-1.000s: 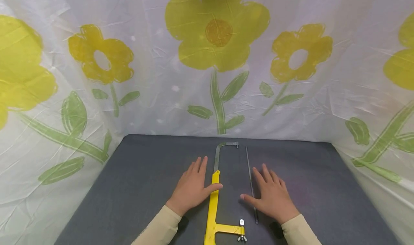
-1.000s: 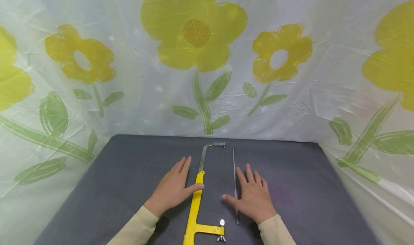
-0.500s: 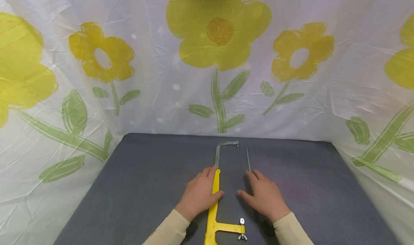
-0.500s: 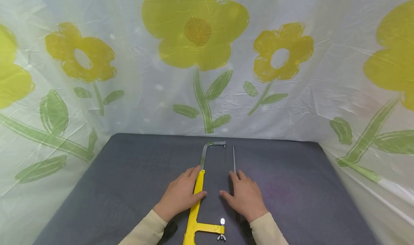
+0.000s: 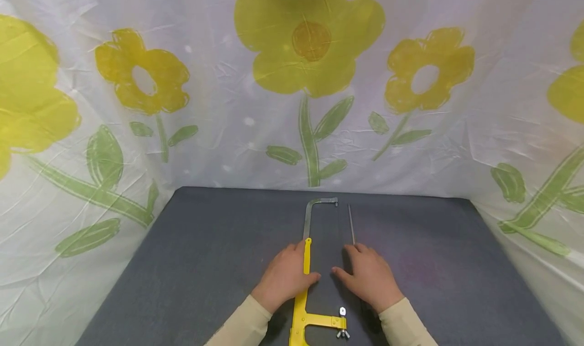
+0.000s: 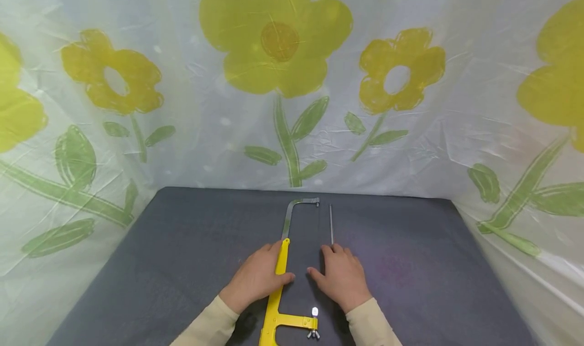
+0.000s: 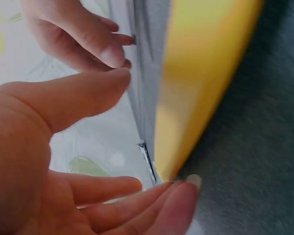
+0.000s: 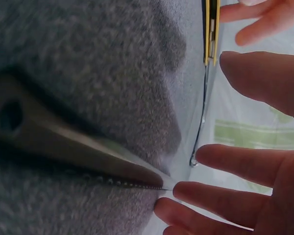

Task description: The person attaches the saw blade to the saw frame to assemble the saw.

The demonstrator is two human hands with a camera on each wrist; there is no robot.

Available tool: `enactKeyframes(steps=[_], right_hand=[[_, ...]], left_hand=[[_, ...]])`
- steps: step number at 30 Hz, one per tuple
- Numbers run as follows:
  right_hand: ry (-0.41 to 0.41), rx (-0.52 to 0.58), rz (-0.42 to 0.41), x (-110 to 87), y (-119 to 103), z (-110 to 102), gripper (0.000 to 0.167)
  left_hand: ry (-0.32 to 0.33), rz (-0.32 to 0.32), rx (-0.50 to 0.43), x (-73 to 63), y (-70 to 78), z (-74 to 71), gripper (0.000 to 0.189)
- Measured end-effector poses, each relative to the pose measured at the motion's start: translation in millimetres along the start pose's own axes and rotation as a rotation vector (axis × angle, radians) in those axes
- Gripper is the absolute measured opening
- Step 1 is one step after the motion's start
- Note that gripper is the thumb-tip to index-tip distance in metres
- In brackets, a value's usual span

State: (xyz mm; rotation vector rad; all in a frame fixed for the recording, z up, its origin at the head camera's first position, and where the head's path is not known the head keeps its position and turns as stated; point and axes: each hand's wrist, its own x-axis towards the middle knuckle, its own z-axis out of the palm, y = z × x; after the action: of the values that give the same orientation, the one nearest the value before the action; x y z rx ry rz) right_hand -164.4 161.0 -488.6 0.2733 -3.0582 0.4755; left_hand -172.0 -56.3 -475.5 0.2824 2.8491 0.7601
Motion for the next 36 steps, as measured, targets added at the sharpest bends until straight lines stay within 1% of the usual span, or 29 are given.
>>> enactKeyframes(steps=[3, 8, 11, 14, 17, 19, 21, 24, 28, 32, 36], right_hand=[[-0.008, 0.001, 0.005, -0.2, -3, 1, 0.064], [-0.016, 0.003, 0.009, 0.4, -7, 1, 0.062], [0.000, 0.018, 0.016, 2.0, -8, 1, 0.060], [0.021, 0.036, 0.021, 4.1, -8, 1, 0.057], [0.056, 0.047, 0.036, 5.4, -7, 0, 0.053], [0.083, 0.051, 0.058, 6.4, -5, -1, 0.050], [0.110, 0.060, 0.095, 7.0, -3, -3, 0.042], [0.108, 0.074, 0.176, 6.6, 0, -6, 0.034], [0.064, 0.081, 0.261, 4.2, 4, -7, 0.040], [0.040, 0.076, 0.287, 3.4, 5, -5, 0.040], [0.057, 0.079, 0.290, 2.0, 4, -2, 0.036]], left_hand=[[-0.007, -0.024, -0.035, -0.2, 2.5, -1.6, 0.087], [-0.005, -0.044, -0.056, 0.7, 5.4, -3.0, 0.080], [-0.012, -0.055, -0.060, 2.1, 7.4, -4.3, 0.076], [-0.026, -0.081, -0.064, 2.8, 9.0, -5.1, 0.071], [-0.034, -0.098, -0.065, 3.2, 9.7, -5.2, 0.068], [-0.031, -0.096, -0.066, 3.6, 10.4, -5.9, 0.067], [-0.023, -0.084, -0.065, 4.2, 11.0, -6.9, 0.067], [-0.017, -0.074, -0.071, 4.4, 11.7, -7.7, 0.064], [-0.018, -0.075, -0.076, 3.5, 11.8, -7.3, 0.060], [-0.020, -0.077, -0.076, 2.9, 11.4, -6.8, 0.059], [-0.019, -0.077, -0.081, 3.2, 10.4, -5.2, 0.061]])
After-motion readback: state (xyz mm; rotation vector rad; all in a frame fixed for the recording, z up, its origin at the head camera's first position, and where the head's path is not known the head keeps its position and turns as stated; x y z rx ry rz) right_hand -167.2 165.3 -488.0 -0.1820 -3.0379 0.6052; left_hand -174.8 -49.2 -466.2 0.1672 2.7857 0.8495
